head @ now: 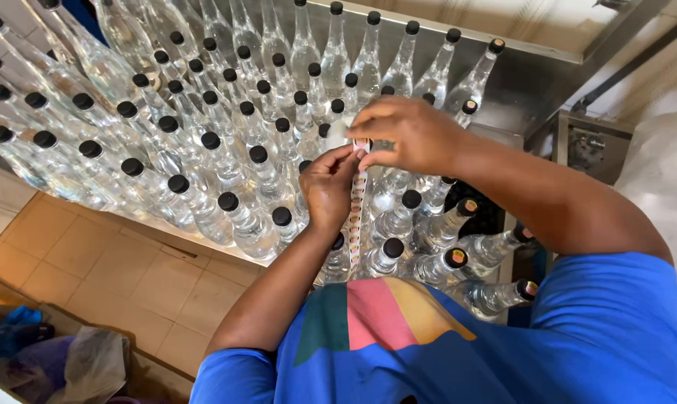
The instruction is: The person stands at a stainless steel table and applies small circular stickers to the black caps of numerous clear glass bottles arranged in rows. They peel stickers from a sheet and press them onto the bottle tops one by one, working systematically across the table.
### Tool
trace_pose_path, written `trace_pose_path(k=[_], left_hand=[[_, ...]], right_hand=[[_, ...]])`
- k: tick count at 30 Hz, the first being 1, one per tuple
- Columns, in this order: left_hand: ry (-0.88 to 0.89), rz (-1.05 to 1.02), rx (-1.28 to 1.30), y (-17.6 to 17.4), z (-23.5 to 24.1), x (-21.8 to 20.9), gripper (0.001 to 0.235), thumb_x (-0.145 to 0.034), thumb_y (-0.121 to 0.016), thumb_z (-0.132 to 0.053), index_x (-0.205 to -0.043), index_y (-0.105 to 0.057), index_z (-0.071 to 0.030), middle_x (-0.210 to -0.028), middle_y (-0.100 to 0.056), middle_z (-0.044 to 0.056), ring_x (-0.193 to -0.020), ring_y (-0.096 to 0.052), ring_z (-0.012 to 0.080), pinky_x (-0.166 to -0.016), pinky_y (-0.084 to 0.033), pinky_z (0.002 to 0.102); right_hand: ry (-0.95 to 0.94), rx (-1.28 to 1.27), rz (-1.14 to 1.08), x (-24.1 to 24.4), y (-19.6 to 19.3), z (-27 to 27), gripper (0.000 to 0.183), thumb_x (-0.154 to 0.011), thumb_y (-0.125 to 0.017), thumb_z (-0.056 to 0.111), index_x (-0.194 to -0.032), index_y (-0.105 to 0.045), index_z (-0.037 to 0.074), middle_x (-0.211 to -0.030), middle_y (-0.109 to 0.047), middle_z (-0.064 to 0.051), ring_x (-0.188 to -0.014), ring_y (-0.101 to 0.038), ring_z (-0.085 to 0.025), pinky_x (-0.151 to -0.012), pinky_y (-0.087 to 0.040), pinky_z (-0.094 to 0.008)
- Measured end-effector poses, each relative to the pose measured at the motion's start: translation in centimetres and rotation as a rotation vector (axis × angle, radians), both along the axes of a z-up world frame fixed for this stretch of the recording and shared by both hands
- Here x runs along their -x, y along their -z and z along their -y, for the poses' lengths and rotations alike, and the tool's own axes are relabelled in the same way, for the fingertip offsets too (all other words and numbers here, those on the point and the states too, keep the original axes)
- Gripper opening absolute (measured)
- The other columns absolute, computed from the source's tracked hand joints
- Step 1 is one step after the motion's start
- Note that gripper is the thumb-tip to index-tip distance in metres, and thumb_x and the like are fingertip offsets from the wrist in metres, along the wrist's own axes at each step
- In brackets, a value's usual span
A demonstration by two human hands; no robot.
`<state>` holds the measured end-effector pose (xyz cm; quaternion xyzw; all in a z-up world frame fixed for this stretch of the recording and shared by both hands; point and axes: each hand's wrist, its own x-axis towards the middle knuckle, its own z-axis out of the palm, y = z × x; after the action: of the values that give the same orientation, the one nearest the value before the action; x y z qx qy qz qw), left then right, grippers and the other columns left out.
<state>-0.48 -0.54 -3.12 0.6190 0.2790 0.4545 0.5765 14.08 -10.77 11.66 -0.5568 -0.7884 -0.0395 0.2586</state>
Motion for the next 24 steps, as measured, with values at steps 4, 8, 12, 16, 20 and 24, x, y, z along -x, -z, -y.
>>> trace_pose_path(k=[4,8,12,16,20,24], left_hand=[[0.031,0.08,-0.15,0.0,0.1,0.5,0.012,-0.098,-0.088,-0.015,-0.11,-0.09,-0.016,-0.092,-0.086,0.012,-0.092,-0.082,0.0189,-0.082,-0.064,0.035],[0.102,0.193,-0.249,-0.9,0.6,1.2,0.018,-0.103,-0.082,-0.008,-0.12,-0.086,-0.004,-0.107,-0.085,0.019,-0.107,-0.079,0.027,-0.094,-0.063,0.044],[0.047,0.11,-0.321,-0.9,0.3,1.4,0.014,-0.099,-0.086,-0.01,-0.112,-0.089,-0.012,-0.1,-0.087,0.01,-0.099,-0.084,0.0295,-0.089,-0.063,0.041],[0.048,0.102,-0.289,-1.3,0.8,1.5,0.023,-0.1,-0.084,-0.007,-0.121,-0.087,-0.013,-0.101,-0.086,0.015,-0.101,-0.082,0.0274,-0.091,-0.062,0.04],[0.057,-0.03,-0.158,-2.0,1.5,2.0,0.028,-0.102,-0.079,-0.022,-0.127,-0.084,-0.013,-0.121,-0.087,0.007,-0.106,-0.083,0.0131,-0.09,-0.067,0.027],[0.046,0.005,-0.401,-1.1,1.4,2.2,0.021,-0.103,-0.081,-0.017,-0.122,-0.084,-0.011,-0.114,-0.087,0.01,-0.099,-0.085,0.0174,-0.085,-0.069,0.03]], right_hand=[[0.03,-0.013,-0.063,-1.0,2.7,-0.3,0.045,-0.09,-0.096,0.024,-0.125,-0.083,0.0,-0.118,-0.078,-0.026,-0.112,-0.077,-0.046,-0.098,-0.061,-0.053],[0.051,0.014,-0.288,-0.7,2.3,0.0,0.027,-0.097,-0.09,0.013,-0.12,-0.085,0.001,-0.116,-0.081,-0.023,-0.106,-0.079,-0.041,-0.095,-0.062,-0.05],[-0.001,0.236,-0.482,-0.1,0.0,0.0,0.018,-0.108,-0.077,0.011,-0.122,-0.085,0.004,-0.112,-0.084,-0.019,-0.077,-0.074,-0.021,-0.069,-0.058,-0.029],[0.06,0.296,-0.561,-3.0,0.0,-1.4,0.015,-0.112,-0.073,0.012,-0.12,-0.084,0.005,-0.109,-0.083,-0.019,-0.063,-0.067,-0.015,-0.059,-0.054,-0.026],[0.561,0.238,-0.694,-9.6,-0.3,-4.0,0.02,-0.118,-0.066,0.012,-0.125,-0.084,0.018,-0.107,-0.079,-0.003,-0.079,-0.069,-0.009,-0.066,-0.064,-0.02],[0.799,0.154,-0.711,-20.9,2.4,-5.2,0.016,-0.113,-0.08,0.019,-0.118,-0.082,0.004,-0.103,-0.084,-0.013,-0.08,-0.081,-0.013,-0.072,-0.072,-0.02]])
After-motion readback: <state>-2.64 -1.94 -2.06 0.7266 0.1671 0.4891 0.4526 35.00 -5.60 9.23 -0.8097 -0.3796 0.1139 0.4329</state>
